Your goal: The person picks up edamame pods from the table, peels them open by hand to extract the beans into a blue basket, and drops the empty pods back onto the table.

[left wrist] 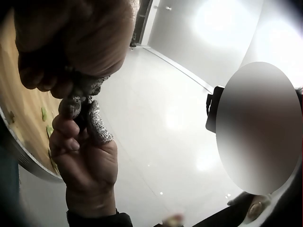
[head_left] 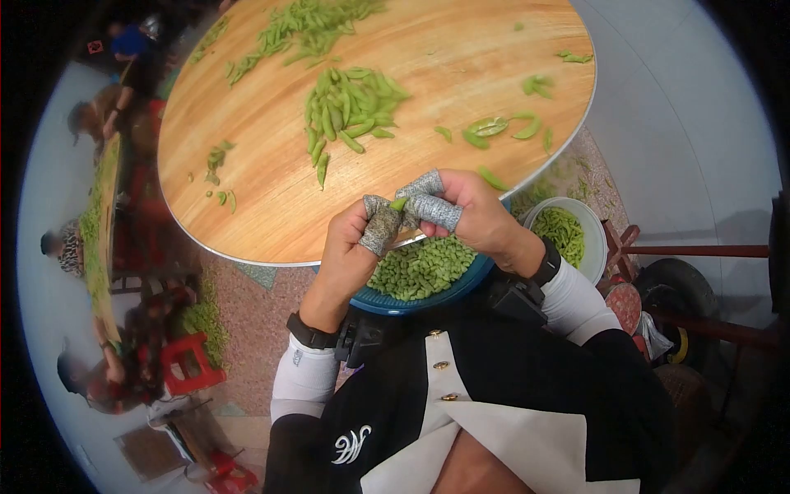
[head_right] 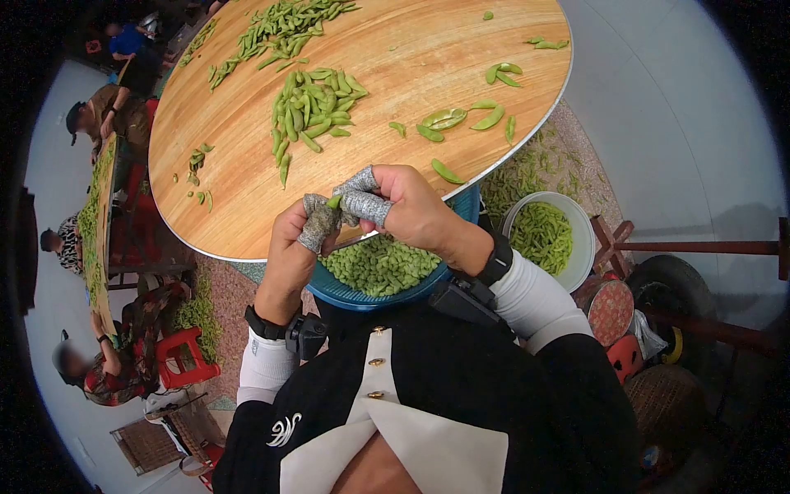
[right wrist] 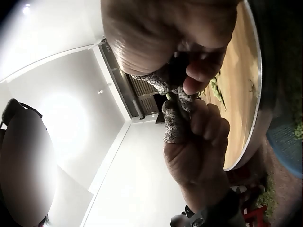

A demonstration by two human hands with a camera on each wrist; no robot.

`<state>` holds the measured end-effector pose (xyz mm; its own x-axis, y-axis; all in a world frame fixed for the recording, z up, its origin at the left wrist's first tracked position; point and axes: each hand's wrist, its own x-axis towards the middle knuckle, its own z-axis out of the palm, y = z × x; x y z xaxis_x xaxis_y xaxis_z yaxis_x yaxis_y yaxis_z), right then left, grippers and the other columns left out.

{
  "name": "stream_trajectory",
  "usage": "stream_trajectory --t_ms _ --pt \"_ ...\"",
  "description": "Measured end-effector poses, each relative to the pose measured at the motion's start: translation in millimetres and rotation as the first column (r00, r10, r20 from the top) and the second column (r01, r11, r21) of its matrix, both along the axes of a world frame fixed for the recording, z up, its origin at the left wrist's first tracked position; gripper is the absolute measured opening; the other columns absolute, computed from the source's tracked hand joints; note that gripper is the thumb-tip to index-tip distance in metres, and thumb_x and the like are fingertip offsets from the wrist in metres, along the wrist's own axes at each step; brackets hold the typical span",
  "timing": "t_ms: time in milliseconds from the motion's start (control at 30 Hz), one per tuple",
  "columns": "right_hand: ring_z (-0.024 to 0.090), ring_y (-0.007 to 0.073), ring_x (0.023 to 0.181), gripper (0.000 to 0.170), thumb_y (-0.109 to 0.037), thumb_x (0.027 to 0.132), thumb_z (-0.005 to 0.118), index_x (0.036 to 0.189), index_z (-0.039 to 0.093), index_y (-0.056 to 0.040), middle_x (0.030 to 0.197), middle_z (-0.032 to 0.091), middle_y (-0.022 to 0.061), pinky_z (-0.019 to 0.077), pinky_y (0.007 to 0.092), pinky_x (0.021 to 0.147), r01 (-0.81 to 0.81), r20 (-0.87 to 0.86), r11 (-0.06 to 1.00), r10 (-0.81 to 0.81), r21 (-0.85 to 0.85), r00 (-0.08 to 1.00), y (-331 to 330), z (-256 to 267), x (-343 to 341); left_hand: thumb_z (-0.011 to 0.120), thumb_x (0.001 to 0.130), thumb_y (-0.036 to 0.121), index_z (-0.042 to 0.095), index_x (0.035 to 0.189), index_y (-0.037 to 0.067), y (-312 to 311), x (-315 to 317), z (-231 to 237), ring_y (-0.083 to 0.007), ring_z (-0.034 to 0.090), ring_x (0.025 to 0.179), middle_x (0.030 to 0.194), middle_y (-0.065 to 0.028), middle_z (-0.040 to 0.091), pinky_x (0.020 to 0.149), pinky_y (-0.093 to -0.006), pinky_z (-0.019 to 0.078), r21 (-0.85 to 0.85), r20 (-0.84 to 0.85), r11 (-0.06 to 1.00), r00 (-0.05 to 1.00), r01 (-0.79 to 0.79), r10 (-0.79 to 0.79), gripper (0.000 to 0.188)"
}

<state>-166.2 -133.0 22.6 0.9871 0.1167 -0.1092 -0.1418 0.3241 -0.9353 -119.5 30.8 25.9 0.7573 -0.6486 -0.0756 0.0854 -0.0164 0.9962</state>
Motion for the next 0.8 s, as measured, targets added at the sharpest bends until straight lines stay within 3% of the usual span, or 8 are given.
stream_trajectory --t_ms 233,300,533,633,733,767,800 --pt "0.046 0.0038 0.056 0.012 -0.010 0.081 0.052 0.088 0.054 -0.0005 0.070 0.054 -0.0002 0.0379 0.0166 0.049 0.000 -0.020 1.000 0.000 -0.008 1.000 -1.4 -0.2 -1.1 0.051 0.083 0.018 0.049 0.077 0.005 0.2 1.7 -2.4 -0.0033 0.037 0.048 0.056 0.0047 0.043 0.043 -0.0171 0.0281 0.078 0.116 0.997 0.993 0.001 -0.010 0.014" --pt "0.046 0.0044 0.056 0.011 -0.009 0.081 0.052 0.088 0.054 -0.0004 0.070 0.054 0.0003 0.0386 0.0176 0.050 0.014 0.010 0.999 -0.014 -0.037 1.000 -1.3 -0.2 -0.9 0.050 0.083 0.013 0.053 0.082 0.001 2.8 2.9 -1.5 -0.0045 0.046 0.067 0.073 0.0013 0.054 0.059 -0.0192 0.0394 0.135 0.074 0.991 0.997 0.024 -0.034 0.012" --pt "0.046 0.0048 0.056 0.010 -0.008 0.080 0.052 0.086 0.054 -0.0005 0.071 0.055 0.0012 0.0390 0.0181 0.051 0.050 0.060 0.998 -0.049 -0.031 0.997 1.5 -11.3 3.2 0.050 0.083 0.013 0.052 0.082 0.001 0.6 3.3 -2.6 -0.0044 0.046 0.067 0.073 0.0012 0.054 0.059 -0.0188 0.0389 0.085 0.055 0.996 0.998 0.030 -0.035 0.012" --pt "0.047 0.0046 0.056 0.009 -0.007 0.080 0.053 0.086 0.055 -0.0007 0.070 0.055 0.0013 0.0388 0.0179 0.050 0.050 -0.003 0.998 -0.050 0.021 0.999 1.7 -13.7 5.9 0.049 0.084 0.013 0.052 0.081 0.001 0.1 6.8 -9.5 -0.0037 0.044 0.067 0.072 0.0018 0.053 0.059 -0.0192 0.0387 0.061 0.000 0.997 0.999 0.052 -0.052 0.013" --pt "0.047 0.0046 0.056 0.008 -0.008 0.080 0.053 0.085 0.054 -0.0010 0.069 0.054 0.0010 0.0386 0.0177 0.050 0.057 -0.001 0.997 -0.057 0.051 0.998 1.0 -13.8 7.7 0.053 0.080 0.012 0.049 0.084 0.001 -4.9 5.4 -6.1 -0.0105 0.051 0.064 0.072 -0.0039 0.056 0.055 -0.0239 0.0413 0.138 0.065 0.990 0.997 0.027 -0.037 0.012" --pt "0.047 0.0046 0.056 0.008 -0.007 0.080 0.053 0.083 0.054 -0.0011 0.069 0.054 0.0008 0.0385 0.0176 0.050 0.067 -0.013 0.995 -0.067 0.068 0.998 1.7 -10.4 7.5 0.056 0.076 0.011 0.048 0.085 0.001 -8.7 0.0 -0.2 -0.0181 0.054 0.063 0.072 -0.0088 0.057 0.054 -0.0278 0.0422 0.323 0.390 0.942 0.920 -0.092 -0.044 0.016" --pt "0.046 0.0046 0.056 0.007 -0.007 0.080 0.053 0.082 0.054 -0.0012 0.069 0.054 0.0007 0.0385 0.0176 0.050 0.079 -0.024 0.993 -0.077 0.085 0.997 2.4 -8.7 7.6 0.059 0.073 0.009 0.046 0.086 0.001 -10.6 -3.0 4.1 -0.0257 0.056 0.063 0.072 -0.0137 0.058 0.053 -0.0316 0.0432 0.445 0.662 0.856 0.741 -0.262 -0.117 0.020"
